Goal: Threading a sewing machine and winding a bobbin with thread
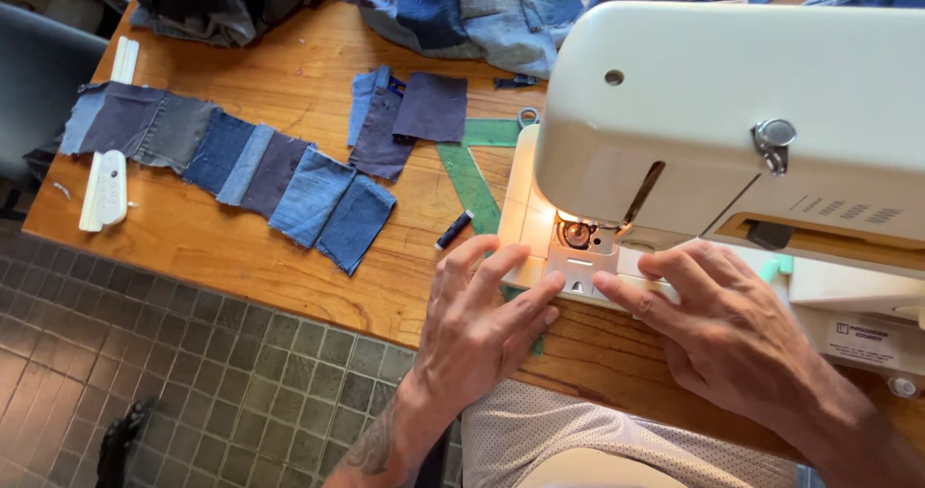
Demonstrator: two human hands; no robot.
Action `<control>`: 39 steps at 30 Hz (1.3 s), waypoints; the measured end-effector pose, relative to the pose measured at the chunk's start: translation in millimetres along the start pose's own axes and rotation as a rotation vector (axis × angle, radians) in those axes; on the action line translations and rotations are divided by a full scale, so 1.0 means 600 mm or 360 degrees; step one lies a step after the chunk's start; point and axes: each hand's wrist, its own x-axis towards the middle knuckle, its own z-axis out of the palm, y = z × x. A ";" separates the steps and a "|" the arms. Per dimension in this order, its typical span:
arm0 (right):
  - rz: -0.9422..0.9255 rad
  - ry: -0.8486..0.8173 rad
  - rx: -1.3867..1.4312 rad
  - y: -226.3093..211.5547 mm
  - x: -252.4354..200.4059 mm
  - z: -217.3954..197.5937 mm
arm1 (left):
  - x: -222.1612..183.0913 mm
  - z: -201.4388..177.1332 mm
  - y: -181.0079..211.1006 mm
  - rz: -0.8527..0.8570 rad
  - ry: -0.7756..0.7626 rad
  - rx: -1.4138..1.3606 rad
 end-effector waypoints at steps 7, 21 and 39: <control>0.0090 0.0065 0.0110 -0.007 0.009 -0.004 | -0.018 0.012 0.000 -0.0092 -0.0036 -0.0029; 0.0159 0.0205 -0.0014 -0.022 0.033 -0.004 | 0.010 0.022 0.016 -0.0133 0.0079 0.0168; 0.0200 0.0252 -0.0020 -0.014 0.030 0.000 | 0.028 0.036 0.026 -0.0190 0.0058 0.0205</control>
